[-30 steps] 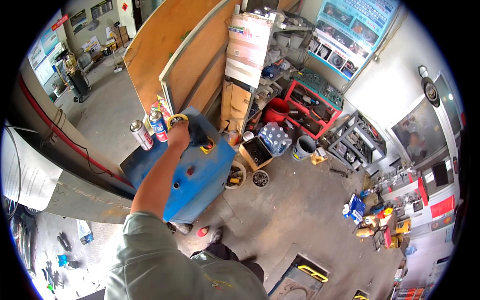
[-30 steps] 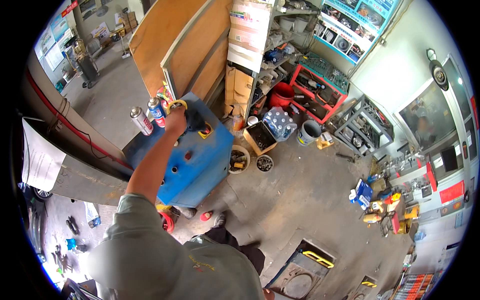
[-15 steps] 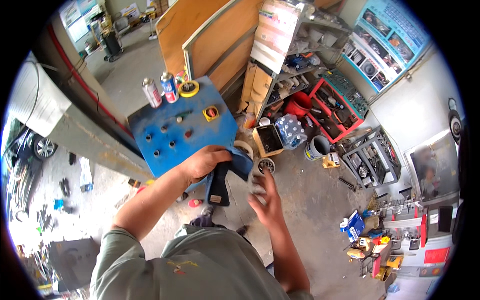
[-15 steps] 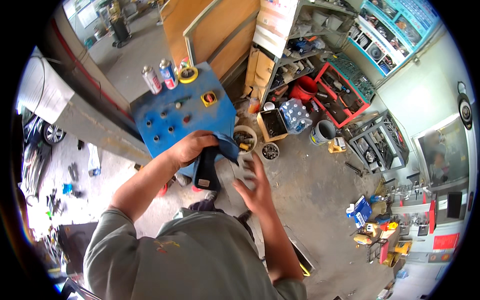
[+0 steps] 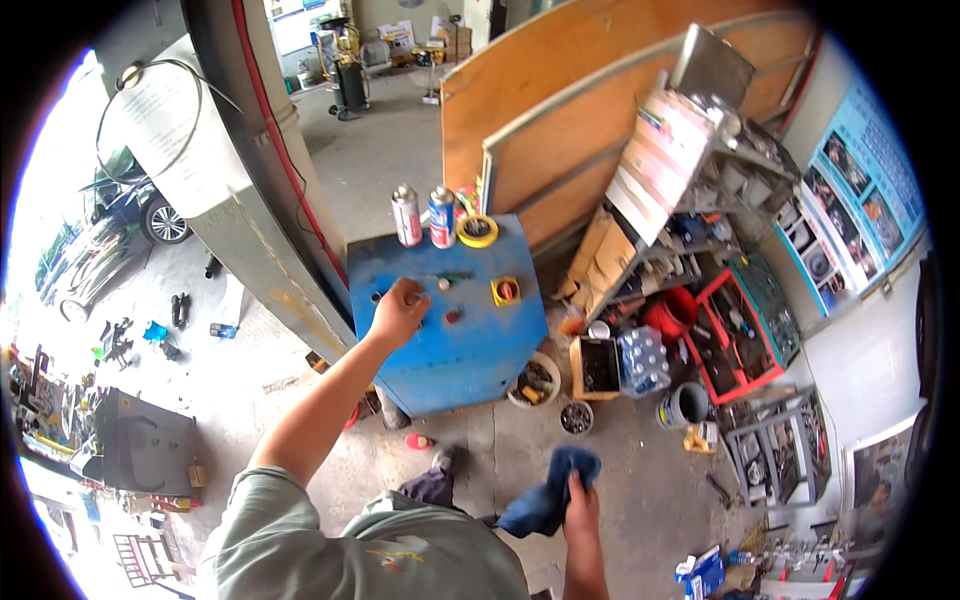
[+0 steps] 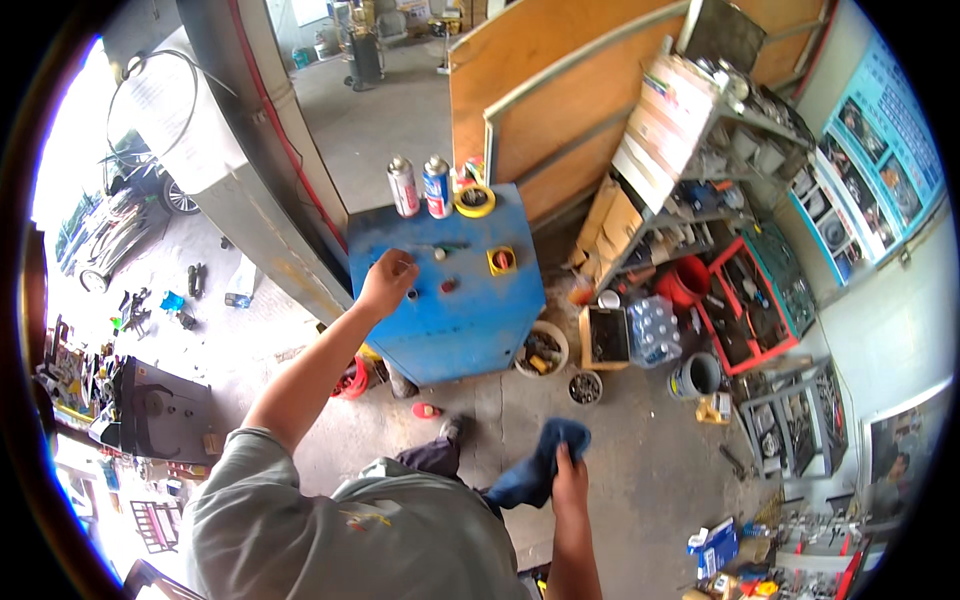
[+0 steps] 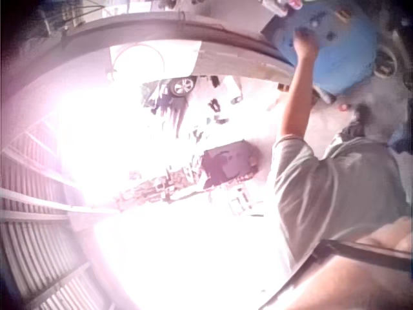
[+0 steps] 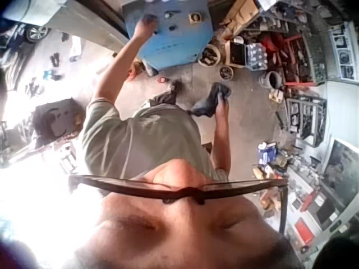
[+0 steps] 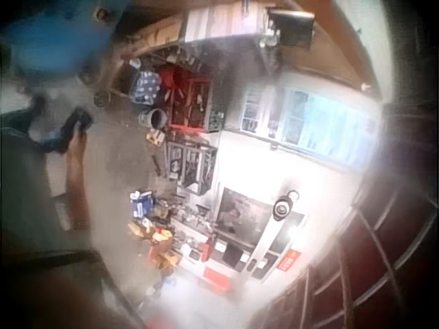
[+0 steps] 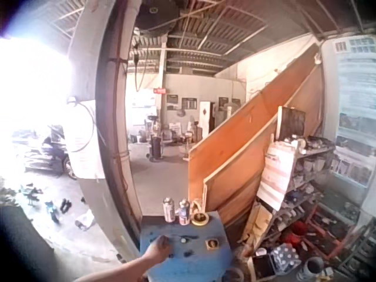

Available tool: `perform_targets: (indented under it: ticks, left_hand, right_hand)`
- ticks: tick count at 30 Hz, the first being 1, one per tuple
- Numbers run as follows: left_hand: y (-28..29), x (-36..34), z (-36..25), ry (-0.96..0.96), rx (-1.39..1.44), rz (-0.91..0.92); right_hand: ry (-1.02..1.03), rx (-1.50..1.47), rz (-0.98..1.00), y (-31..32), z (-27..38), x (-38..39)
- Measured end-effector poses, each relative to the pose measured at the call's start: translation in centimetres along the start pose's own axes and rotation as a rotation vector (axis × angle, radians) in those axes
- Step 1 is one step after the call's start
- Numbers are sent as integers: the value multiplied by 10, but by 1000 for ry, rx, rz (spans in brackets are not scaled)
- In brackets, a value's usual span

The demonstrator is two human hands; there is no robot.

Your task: The person unpacks a new air intake hose using scissors, then walks to a car with an open hood and uses a flashlight to inspect the engine bay. The person retrieves a spray can and applies it to the engine area.

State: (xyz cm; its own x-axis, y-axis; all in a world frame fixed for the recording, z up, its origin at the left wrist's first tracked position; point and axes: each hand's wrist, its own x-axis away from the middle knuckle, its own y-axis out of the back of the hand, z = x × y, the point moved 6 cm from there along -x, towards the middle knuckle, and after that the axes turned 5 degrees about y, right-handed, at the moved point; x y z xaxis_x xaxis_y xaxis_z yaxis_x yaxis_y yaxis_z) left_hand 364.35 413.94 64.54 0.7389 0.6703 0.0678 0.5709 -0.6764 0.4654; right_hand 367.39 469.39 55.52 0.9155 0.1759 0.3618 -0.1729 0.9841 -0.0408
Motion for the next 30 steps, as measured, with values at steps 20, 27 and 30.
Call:
perform_targets:
  ticks: [20, 27, 30]
  left_hand:
    - [55, -74, -62, -298, 328, -308]
    - [0, 85, 7, 83, 304, 113]
    - [3, 152, 62, 180, 358, 136]
  right_hand:
    - [-522, 592, -452, 121, -131, 105]
    - [-119, 470, -188, 70, -87, 6]
    - [-15, 532, -53, 21, -46, -8]
